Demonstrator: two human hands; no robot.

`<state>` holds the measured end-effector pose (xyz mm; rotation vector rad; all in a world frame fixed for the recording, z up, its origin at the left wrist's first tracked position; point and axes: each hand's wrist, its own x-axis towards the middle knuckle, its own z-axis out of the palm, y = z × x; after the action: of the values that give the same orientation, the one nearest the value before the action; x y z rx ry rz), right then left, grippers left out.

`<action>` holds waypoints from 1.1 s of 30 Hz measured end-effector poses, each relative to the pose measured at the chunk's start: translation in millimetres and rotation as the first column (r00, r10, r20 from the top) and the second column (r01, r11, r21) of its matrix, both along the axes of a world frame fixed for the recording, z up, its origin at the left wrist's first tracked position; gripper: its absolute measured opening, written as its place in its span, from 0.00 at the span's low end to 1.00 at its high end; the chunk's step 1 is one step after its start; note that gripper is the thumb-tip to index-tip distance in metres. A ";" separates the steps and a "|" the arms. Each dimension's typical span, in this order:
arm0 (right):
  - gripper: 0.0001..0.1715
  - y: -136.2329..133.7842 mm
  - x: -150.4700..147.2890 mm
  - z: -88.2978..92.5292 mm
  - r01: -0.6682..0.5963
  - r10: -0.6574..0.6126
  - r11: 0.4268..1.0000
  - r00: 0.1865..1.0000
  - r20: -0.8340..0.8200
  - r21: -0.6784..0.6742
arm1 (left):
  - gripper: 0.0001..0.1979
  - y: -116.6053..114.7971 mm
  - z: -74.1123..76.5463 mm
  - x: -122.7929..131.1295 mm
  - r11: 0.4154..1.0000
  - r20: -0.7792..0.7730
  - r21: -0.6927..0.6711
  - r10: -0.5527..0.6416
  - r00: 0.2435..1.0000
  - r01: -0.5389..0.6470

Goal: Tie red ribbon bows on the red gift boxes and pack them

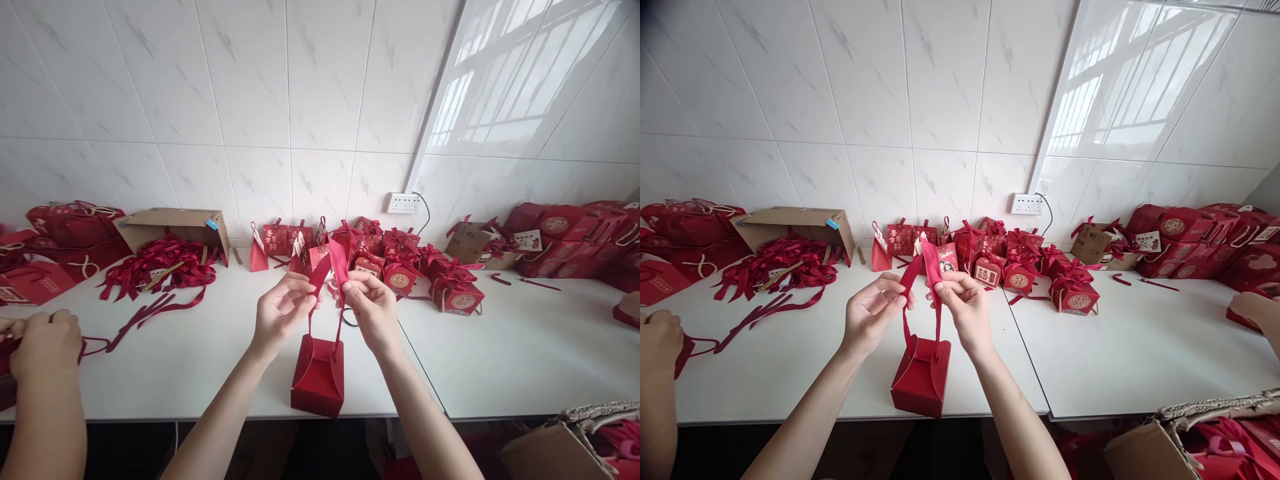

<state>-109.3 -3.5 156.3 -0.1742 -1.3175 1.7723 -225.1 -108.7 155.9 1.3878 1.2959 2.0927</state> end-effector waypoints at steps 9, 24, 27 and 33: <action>0.13 -2.8 -0.8 3.1 -0.083 0.083 0.996 0.996 0.016 0.027 | 0.07 8.4 1.3 0.5 0.999 0.116 0.008 -0.048 0.992 0.047; 0.18 -3.0 -0.7 16.9 -0.099 0.082 0.987 0.989 0.126 0.129 | 0.13 11.0 19.5 10.3 0.987 -0.020 -0.153 -0.057 0.998 0.053; 0.20 0.5 -1.8 20.4 -0.102 0.090 0.992 0.986 0.142 0.078 | 0.14 11.2 18.4 8.0 0.983 -0.032 -0.179 -0.041 0.999 0.034; 0.16 5.7 -6.4 21.3 -0.291 0.285 0.957 0.946 0.152 0.018 | 0.15 11.5 17.0 7.5 0.978 0.050 -0.197 -0.051 0.997 0.060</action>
<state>-115.7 2.2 177.6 -0.0955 -1.5479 2.0072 -217.6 -97.2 173.0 1.2703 1.3892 1.8886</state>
